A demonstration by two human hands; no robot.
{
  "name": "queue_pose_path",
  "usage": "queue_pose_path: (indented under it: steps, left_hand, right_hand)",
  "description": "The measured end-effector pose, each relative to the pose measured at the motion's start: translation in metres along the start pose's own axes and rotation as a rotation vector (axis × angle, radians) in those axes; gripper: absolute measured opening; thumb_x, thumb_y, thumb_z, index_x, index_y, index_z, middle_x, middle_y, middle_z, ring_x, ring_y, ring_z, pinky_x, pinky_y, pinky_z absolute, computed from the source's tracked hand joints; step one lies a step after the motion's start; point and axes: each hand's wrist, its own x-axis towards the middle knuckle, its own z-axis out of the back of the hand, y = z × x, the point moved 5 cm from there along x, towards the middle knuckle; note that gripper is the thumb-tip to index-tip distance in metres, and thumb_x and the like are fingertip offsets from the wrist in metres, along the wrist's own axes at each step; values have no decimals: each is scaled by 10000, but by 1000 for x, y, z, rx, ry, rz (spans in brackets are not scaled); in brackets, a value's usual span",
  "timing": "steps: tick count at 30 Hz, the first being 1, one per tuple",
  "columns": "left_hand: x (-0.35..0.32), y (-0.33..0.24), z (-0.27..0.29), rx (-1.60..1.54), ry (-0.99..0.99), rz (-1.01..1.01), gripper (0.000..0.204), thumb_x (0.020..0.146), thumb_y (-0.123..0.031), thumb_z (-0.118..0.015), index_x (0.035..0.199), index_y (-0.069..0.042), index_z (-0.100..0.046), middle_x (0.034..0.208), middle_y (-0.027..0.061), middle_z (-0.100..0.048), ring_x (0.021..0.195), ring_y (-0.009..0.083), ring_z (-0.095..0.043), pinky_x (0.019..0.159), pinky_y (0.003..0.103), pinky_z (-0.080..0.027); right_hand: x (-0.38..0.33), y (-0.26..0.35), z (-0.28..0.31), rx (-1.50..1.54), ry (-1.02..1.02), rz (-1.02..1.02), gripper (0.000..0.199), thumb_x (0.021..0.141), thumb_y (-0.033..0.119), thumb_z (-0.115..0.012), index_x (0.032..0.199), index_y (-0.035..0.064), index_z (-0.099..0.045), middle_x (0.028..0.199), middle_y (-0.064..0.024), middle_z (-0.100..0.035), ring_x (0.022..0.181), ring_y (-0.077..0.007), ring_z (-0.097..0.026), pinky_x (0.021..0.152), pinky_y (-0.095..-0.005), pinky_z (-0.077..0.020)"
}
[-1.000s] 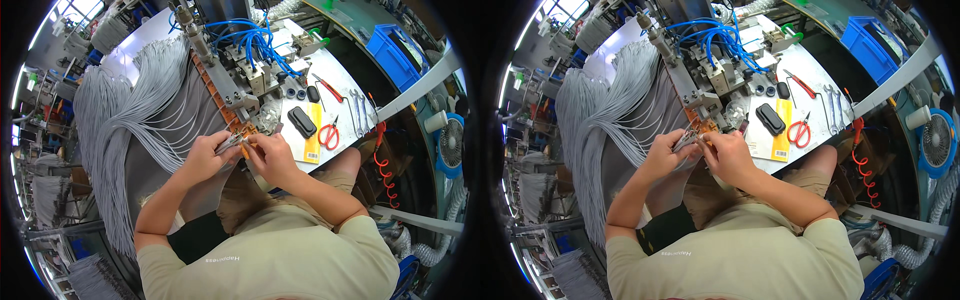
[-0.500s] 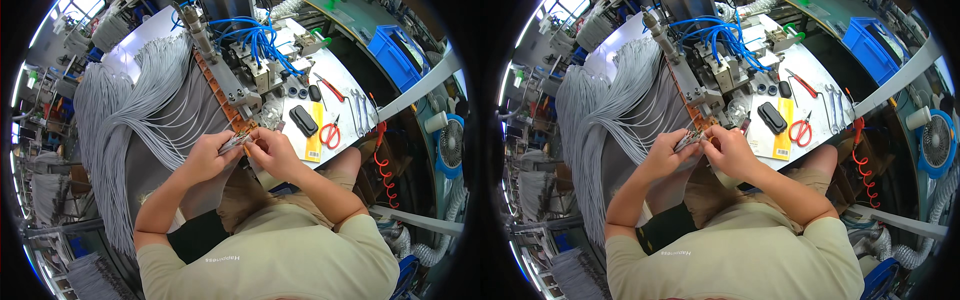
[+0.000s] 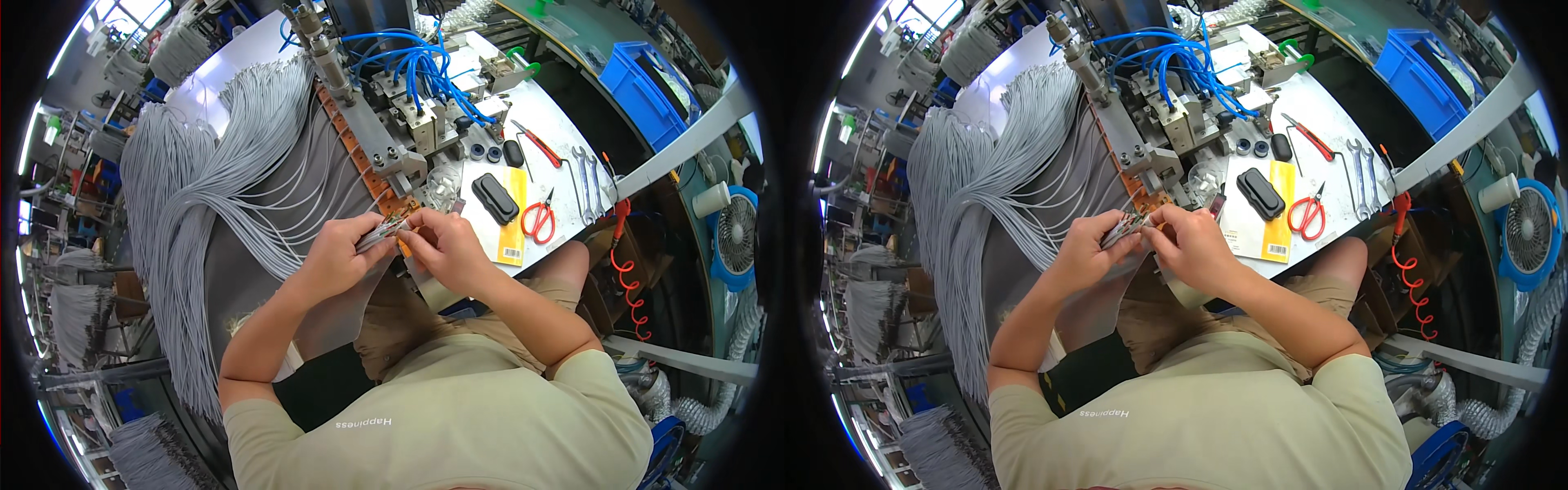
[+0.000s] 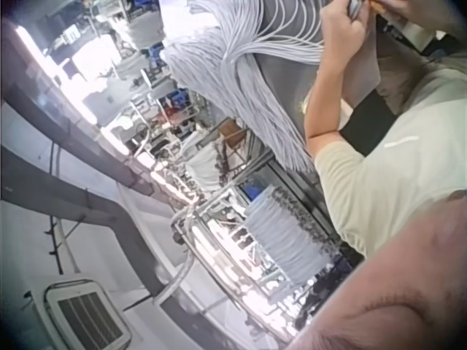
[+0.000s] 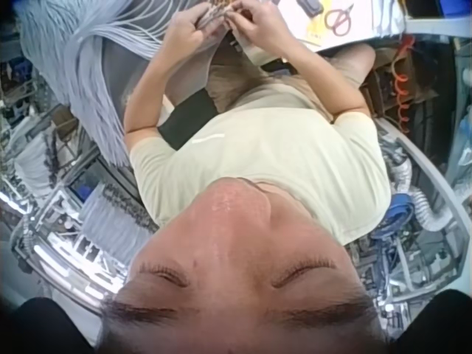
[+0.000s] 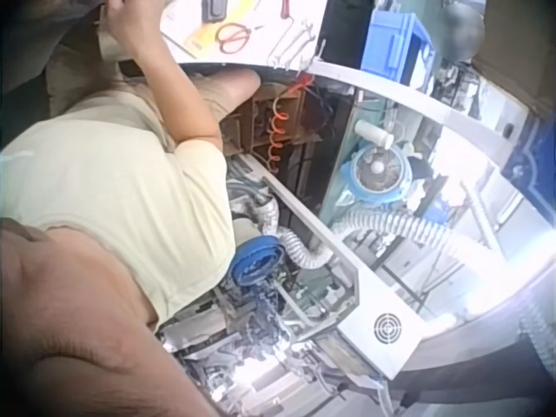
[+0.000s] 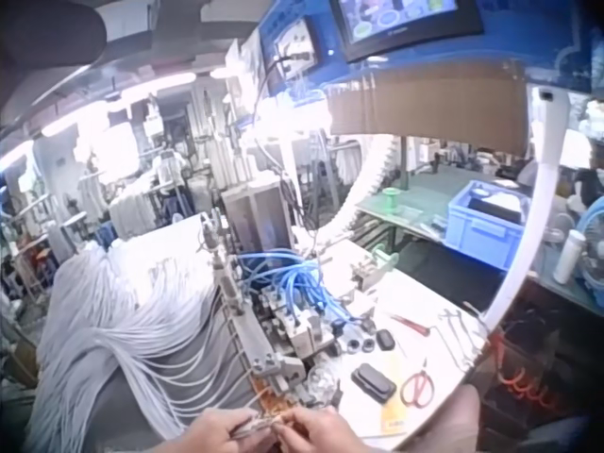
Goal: The person attaches connector pieces onto wire ends by hand and aligns the wires into a machine fixture.
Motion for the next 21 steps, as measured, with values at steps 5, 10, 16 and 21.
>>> queue_pose_path:
  steps: [5, 10, 16, 21]
  left_hand:
    - [0, -13, 2, 32, 45, -23, 100, 934, -90, -648, 935, 8, -629, 721, 39, -665, 626, 85, -602, 607, 270, -493]
    - [-1, -6, 1, -157, 121, 87, 77, 946, -67, -610, 942, 10, -614, 724, 62, -660, 636, 108, -613, 622, 275, -497]
    - [-8, 0, -7, -349, 158, 156, 85, 962, -76, -587, 974, 2, -620, 765, 83, -660, 636, 132, -622, 614, 280, -497]
    - [-24, -60, 19, 268, -71, -193, 133, 940, -110, -622, 1030, -12, -634, 800, 92, -667, 662, 203, -649, 632, 316, -515]
  right_hand:
    - [3, -8, 0, -18, 39, -49, 118, 931, 110, -663, 959, 18, -594, 632, -41, -600, 540, -123, -553, 530, -280, -413]
    - [-2, 8, 5, -355, -41, 454, 150, 870, 76, -702, 955, 39, -583, 728, -68, -608, 670, -235, -567, 667, -350, -414]
    - [-2, 18, 0, -453, -126, 563, 147, 865, 81, -701, 912, 41, -567, 734, -93, -598, 673, -294, -562, 684, -384, -404]
    - [17, -29, 27, -488, -288, 353, 150, 903, 118, -682, 887, 39, -556, 694, -56, -572, 598, -209, -529, 634, -334, -399]
